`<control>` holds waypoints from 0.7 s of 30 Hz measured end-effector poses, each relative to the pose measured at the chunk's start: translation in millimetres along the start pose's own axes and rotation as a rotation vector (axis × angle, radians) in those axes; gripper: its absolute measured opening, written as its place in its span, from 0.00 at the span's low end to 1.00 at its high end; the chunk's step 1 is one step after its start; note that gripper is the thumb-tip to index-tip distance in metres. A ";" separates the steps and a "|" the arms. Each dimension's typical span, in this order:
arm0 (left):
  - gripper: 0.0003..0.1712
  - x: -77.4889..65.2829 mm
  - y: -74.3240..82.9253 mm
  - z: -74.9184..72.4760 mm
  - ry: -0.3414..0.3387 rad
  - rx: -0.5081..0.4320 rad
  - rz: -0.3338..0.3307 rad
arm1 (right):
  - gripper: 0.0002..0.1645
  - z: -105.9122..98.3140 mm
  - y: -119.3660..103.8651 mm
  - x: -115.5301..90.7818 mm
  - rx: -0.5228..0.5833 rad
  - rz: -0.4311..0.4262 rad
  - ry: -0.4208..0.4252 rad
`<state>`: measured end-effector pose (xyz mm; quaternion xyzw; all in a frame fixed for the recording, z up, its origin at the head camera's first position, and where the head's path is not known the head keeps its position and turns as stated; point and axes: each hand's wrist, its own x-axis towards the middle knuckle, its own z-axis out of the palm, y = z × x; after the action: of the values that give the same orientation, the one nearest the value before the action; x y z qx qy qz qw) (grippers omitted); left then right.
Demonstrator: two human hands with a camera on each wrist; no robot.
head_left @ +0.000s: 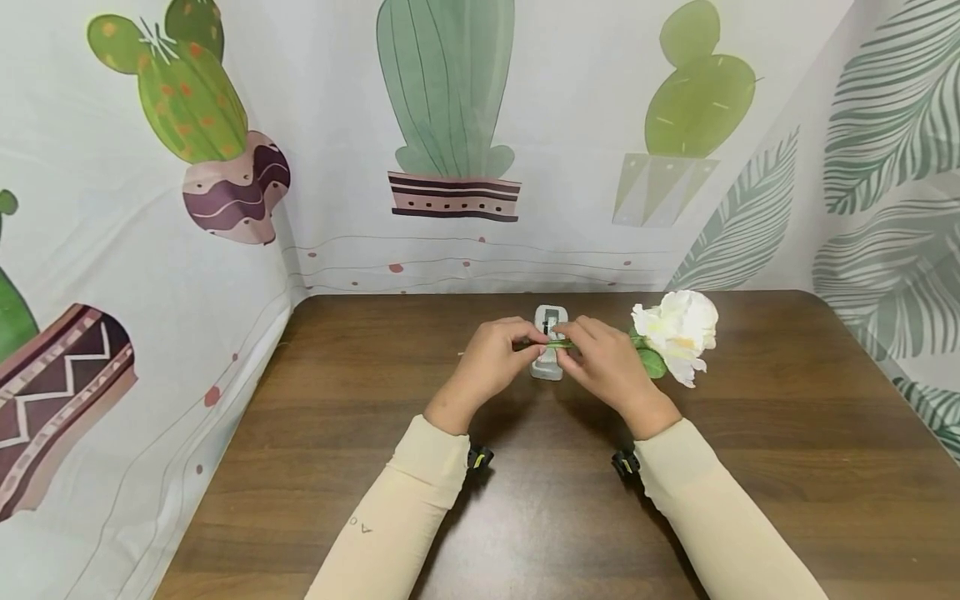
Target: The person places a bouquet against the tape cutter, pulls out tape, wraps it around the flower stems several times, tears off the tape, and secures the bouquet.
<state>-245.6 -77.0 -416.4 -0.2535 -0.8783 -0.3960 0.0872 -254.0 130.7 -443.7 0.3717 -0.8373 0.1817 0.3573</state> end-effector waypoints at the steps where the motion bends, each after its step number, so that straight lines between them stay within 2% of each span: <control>1: 0.04 -0.2 1.1 -0.6 0.002 0.002 0.004 | 0.12 -0.1 -0.1 0.0 -0.004 -0.003 0.004; 12: 0.04 -1.4 5.0 -3.3 0.008 0.001 0.013 | 0.07 -2.9 -1.8 2.8 0.007 -0.018 0.010; 21: 0.04 0.0 1.4 -2.2 0.008 -0.008 0.017 | 0.11 -6.8 -9.1 3.7 0.005 0.061 -0.047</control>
<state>-245.0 -77.8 -414.1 -0.2597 -0.8742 -0.3996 0.0933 -245.7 126.8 -436.1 0.3513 -0.8559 0.1859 0.3308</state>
